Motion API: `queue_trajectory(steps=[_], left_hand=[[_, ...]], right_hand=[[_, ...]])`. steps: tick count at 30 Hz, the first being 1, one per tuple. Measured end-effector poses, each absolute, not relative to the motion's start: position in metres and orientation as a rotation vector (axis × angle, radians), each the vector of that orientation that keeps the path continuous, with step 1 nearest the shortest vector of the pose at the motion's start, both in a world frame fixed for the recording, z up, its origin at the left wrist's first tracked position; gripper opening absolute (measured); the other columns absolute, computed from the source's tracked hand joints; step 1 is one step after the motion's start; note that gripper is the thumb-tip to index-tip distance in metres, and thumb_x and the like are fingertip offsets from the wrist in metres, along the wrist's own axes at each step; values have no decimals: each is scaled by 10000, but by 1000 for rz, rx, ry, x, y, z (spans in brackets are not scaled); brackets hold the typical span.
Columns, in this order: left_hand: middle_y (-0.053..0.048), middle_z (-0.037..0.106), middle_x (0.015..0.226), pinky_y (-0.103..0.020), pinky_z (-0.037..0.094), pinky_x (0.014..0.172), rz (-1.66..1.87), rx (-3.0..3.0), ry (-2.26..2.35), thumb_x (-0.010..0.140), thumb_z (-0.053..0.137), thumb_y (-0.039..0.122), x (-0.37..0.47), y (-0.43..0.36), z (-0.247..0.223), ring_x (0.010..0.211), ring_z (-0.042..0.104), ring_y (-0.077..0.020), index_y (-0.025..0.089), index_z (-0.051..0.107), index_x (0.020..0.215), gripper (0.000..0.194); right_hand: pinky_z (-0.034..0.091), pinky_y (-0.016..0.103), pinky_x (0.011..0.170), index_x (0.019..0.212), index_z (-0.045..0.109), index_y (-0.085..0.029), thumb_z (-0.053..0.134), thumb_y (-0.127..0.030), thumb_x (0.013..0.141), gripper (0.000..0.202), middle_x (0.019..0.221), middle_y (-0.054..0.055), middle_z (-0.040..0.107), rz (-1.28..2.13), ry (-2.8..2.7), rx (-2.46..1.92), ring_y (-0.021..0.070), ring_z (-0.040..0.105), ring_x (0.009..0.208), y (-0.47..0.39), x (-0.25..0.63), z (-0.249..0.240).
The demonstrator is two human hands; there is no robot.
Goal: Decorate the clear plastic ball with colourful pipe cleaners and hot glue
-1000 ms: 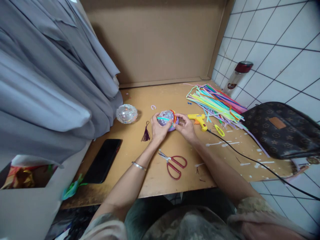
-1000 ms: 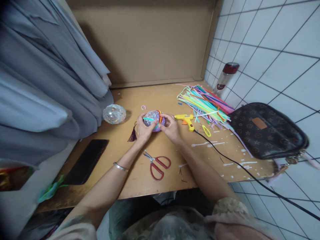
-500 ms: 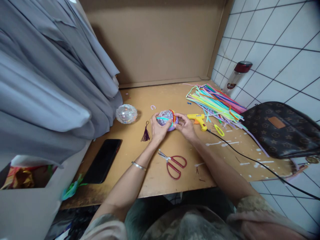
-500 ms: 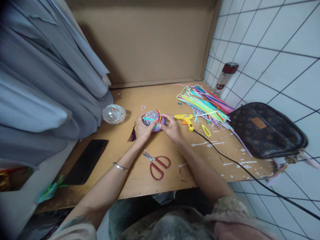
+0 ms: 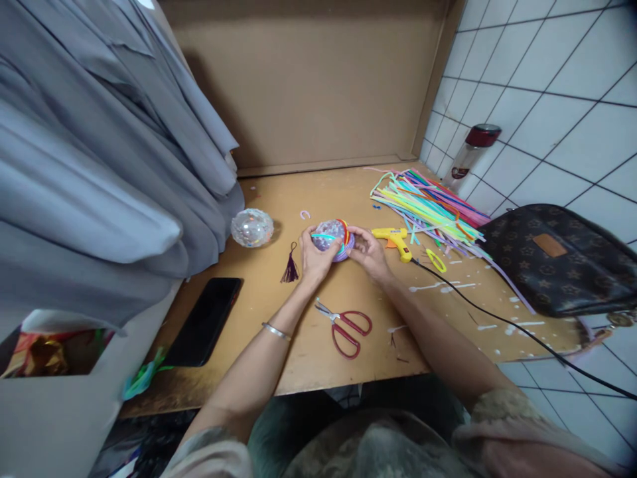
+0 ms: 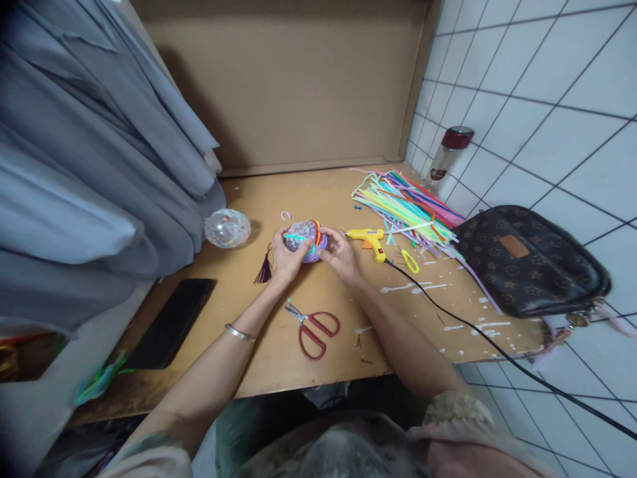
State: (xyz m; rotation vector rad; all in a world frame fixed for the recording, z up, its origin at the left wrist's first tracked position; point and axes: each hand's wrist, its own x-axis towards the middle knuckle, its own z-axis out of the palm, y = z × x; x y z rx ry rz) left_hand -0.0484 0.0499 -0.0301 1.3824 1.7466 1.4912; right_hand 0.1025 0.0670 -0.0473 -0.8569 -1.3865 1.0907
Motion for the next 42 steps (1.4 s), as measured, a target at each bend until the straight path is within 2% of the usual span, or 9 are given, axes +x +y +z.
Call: queue_trajectory(steps=[6,17,26,32,38,42], left_hand=[[-129,574,1294,-458,439,1120,1485,1401,1753,672,813,402,-48,48,-29,1254,579,-286,215,502,1237,672],[-111,569,1283,-448,459,1098,1491,1451,1765,675,827,412,-47,47,-29,1235,588,-277,238,501,1229,666],[-124,561,1279,-465,446,1112,1479,1443,1776,669,821,402,-44,46,-26,1245,578,-288,221,504,1222,663],[-111,560,1265,-466,442,1117,1485,1457,1759,672,822,406,-44,46,-26,1243,579,-283,229,497,1226,666],[-111,552,1289,-457,442,1121,1504,1452,1746,668,828,402,-44,46,-28,1262,570,-284,233,488,1245,690],[-121,550,1304,-457,443,1121,1505,1440,1745,669,824,393,-43,46,-27,1267,568,-287,226,489,1247,688]], right_hand=[[546,413,990,1129,629,-248,868,-442,612,601,1204,80,654,1118,-1314,-872,241,636,1093,62,98,-44],[549,409,978,1094,592,-255,856,-438,617,575,1157,61,682,1170,-1216,-887,223,667,1025,59,93,-44],[560,404,928,1065,603,-250,863,-397,567,581,1075,48,709,1215,-1138,-894,221,671,977,58,93,-41],[553,433,969,1088,590,-254,850,-399,585,585,1132,63,707,1211,-1139,-884,239,673,1036,58,92,-43],[512,457,1059,1248,535,-254,852,-410,595,742,1331,114,614,1136,-1166,-907,271,598,1233,60,92,-46],[501,467,1082,1266,525,-255,856,-397,588,768,1351,120,600,1155,-1139,-899,279,586,1261,61,92,-47]])
